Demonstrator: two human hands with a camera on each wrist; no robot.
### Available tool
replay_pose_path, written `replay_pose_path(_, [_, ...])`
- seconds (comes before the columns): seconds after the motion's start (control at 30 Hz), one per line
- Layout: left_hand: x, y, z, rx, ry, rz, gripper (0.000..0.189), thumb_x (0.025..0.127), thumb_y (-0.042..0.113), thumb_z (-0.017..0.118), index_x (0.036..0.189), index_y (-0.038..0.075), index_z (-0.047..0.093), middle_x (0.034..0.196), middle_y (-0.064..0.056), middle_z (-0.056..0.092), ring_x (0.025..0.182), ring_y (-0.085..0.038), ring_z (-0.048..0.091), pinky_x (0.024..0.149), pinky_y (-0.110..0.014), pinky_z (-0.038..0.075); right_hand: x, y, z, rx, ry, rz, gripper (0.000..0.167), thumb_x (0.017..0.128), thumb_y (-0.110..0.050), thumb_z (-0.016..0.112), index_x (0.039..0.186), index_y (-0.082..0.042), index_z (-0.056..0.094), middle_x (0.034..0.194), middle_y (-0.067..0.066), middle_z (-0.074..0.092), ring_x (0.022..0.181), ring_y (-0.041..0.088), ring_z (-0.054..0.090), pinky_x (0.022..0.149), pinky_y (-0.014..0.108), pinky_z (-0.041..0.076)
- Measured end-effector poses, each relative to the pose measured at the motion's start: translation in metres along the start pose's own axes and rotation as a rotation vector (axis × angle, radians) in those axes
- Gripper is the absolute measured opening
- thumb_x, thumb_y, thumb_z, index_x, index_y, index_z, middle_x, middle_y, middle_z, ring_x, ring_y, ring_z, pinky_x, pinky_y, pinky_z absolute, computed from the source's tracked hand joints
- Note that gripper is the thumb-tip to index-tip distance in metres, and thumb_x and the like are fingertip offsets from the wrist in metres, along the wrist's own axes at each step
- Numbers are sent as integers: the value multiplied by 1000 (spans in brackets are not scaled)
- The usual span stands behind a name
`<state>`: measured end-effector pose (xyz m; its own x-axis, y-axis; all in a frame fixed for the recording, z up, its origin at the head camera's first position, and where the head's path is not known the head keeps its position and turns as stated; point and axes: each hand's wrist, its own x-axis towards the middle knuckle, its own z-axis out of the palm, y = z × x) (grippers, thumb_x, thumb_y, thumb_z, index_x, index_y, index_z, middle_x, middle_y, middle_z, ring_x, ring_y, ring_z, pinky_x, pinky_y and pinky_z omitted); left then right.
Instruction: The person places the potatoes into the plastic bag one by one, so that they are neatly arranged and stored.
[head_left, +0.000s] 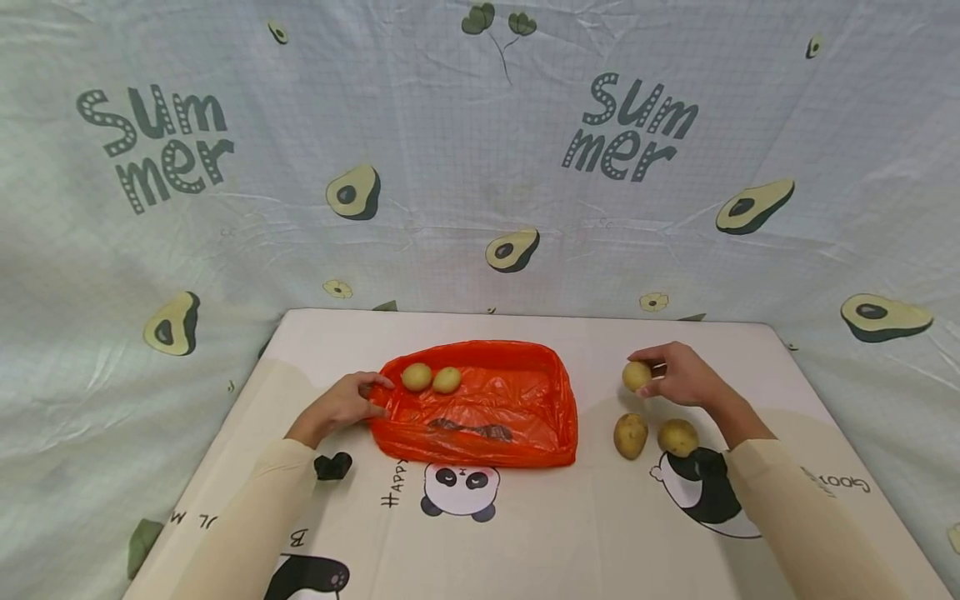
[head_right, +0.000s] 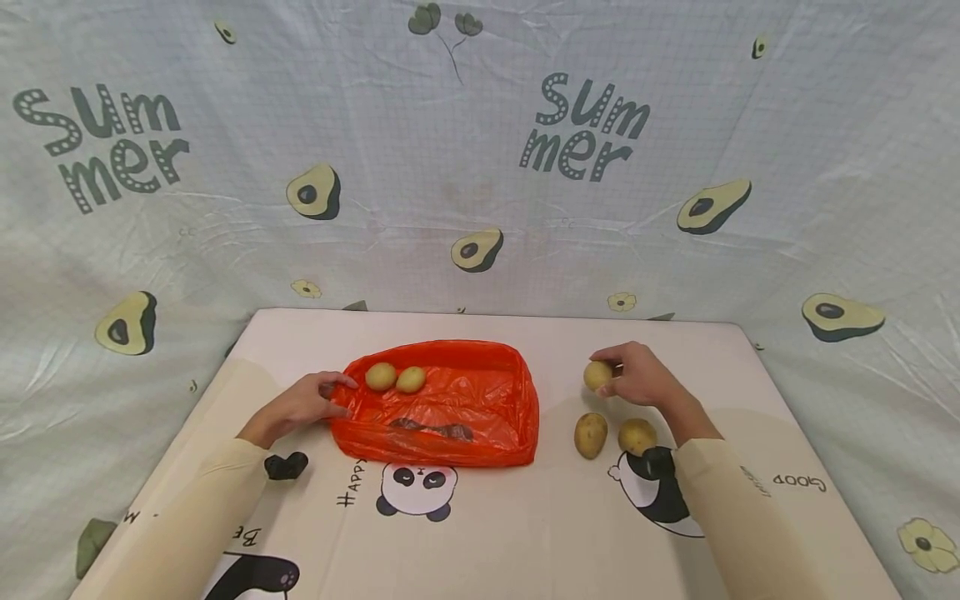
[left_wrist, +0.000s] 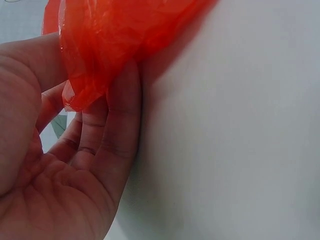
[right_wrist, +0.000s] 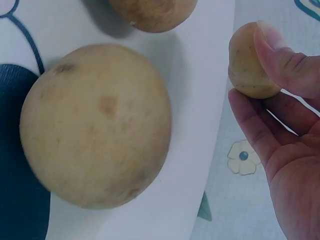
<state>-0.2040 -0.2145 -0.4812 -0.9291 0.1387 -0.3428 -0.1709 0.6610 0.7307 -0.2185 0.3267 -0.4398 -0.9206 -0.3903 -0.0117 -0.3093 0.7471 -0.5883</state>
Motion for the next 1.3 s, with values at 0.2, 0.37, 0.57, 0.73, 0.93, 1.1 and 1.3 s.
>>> replay_pose_path(0.2, [-1, 2, -1, 12, -3, -4, 45, 86, 8, 77, 129, 5, 64, 127, -23, 57, 105, -32, 58, 81, -32, 59, 6, -12, -1, 2, -41, 17, 53, 82, -1, 79, 131, 11, 64, 125, 27, 70, 107, 35, 69, 95, 53, 60])
replay_pose_path(0.37, [0, 2, -1, -1, -5, -16, 45, 86, 7, 76, 130, 5, 64, 127, -23, 57, 105, -31, 59, 81, -31, 60, 9, -18, -1, 5, -47, 10, 52, 82, 1, 79, 131, 10, 65, 125, 26, 71, 106, 34, 69, 95, 52, 60])
replay_pose_path(0.57, [0, 2, -1, -22, -11, -24, 45, 87, 7, 76, 130, 5, 63, 128, -24, 58, 104, -31, 61, 83, -32, 61, 13, -24, 1, 12, -67, 25, 51, 84, 0, 78, 133, 8, 65, 130, 26, 69, 109, 35, 68, 97, 52, 60])
replay_pose_path(0.73, [-2, 3, -1, -18, -11, -21, 46, 86, 7, 77, 130, 4, 63, 127, -24, 58, 105, -32, 61, 82, -33, 61, 18, -29, 3, 26, -69, -10, 50, 83, 1, 79, 131, 9, 65, 129, 26, 70, 107, 34, 69, 97, 53, 60])
replay_pose_path(0.93, [-1, 3, -1, -16, -10, -17, 46, 86, 7, 77, 130, 4, 63, 129, -25, 58, 105, -33, 61, 84, -35, 61, 21, -35, 6, 39, -80, 1, 51, 84, 0, 79, 132, 8, 65, 130, 26, 69, 110, 35, 69, 98, 52, 60])
replay_pose_path(1.1, [-2, 3, -1, -21, -8, -12, 46, 86, 6, 76, 129, 3, 63, 125, -25, 59, 103, -31, 62, 82, -34, 61, 22, -40, 6, 54, -89, -9, 50, 84, 0, 80, 132, 8, 66, 130, 25, 69, 109, 35, 69, 99, 53, 59])
replay_pose_path(1.3, [-2, 2, -1, -27, -12, -15, 45, 86, 6, 76, 129, 3, 63, 122, -24, 59, 100, -30, 62, 80, -33, 61, 23, -45, 8, 60, -96, -14, 50, 85, -1, 80, 132, 7, 66, 131, 25, 69, 111, 36, 69, 100, 55, 58])
